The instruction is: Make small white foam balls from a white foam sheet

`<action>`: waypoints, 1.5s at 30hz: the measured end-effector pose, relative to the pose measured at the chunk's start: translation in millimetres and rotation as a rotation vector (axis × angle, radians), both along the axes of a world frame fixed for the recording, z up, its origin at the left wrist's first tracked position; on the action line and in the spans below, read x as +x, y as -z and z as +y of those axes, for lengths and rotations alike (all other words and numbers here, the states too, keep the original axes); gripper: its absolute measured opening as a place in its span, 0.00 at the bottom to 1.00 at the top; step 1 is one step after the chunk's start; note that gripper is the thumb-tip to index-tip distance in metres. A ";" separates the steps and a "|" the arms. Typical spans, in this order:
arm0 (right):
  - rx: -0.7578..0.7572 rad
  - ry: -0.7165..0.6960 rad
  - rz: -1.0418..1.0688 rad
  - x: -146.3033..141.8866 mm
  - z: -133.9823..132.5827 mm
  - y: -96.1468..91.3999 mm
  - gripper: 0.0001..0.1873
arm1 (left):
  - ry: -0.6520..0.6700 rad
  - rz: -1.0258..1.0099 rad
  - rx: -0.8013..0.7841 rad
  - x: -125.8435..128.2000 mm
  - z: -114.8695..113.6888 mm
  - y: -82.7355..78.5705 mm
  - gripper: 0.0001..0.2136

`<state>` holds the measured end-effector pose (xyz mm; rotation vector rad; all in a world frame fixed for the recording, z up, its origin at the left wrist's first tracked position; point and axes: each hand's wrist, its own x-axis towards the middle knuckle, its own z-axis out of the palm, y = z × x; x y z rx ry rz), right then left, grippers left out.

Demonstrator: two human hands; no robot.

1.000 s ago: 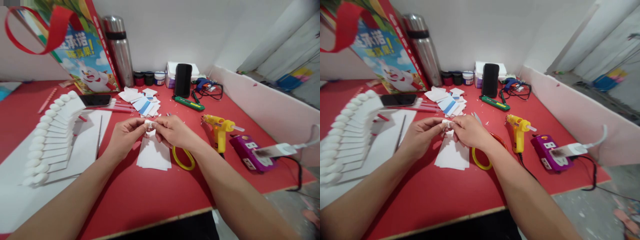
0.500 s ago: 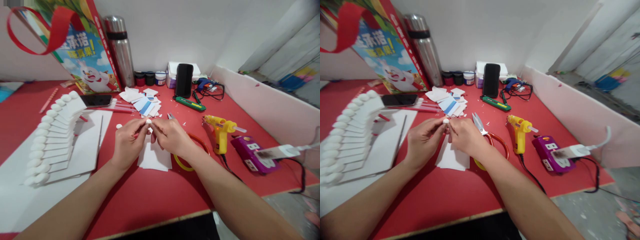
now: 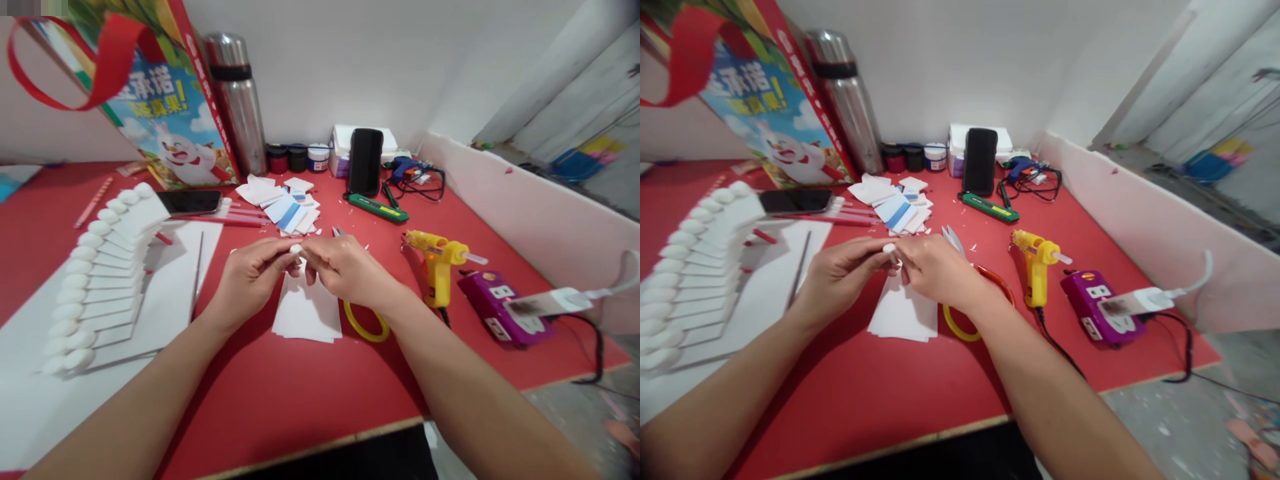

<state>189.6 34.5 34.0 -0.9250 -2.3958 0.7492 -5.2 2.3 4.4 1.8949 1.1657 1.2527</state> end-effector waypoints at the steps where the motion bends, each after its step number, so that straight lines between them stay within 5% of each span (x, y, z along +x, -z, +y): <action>1: 0.002 0.024 -0.016 -0.8 -0.2 0.0 0.09 | -0.009 0.022 0.017 0.7 -0.1 -0.6 0.09; 8: 0.181 0.187 -0.423 -7.8 -4.1 -1.2 0.08 | -0.054 -0.093 -0.088 10.4 -1.5 6.3 0.10; 10: 0.157 0.210 -0.398 -7.8 -3.9 -0.9 0.08 | -0.041 -0.145 -0.140 10.3 -0.2 8.3 0.11; 17: -0.641 0.251 0.316 -4.7 7.2 5.5 0.24 | -0.029 -0.140 -0.145 5.5 3.8 6.0 0.12; 26: -1.021 0.288 0.565 -3.9 6.3 2.3 0.16 | -0.047 -0.011 -0.090 2.7 3.5 4.6 0.12; 35: -0.907 0.247 0.482 -4.3 4.6 -0.9 0.14 | -0.035 -0.021 -0.092 4.0 3.2 2.6 0.12; 45: -0.435 0.218 0.293 -1.9 4.9 6.3 0.14 | -0.030 -0.094 -0.157 3.8 3.4 4.3 0.12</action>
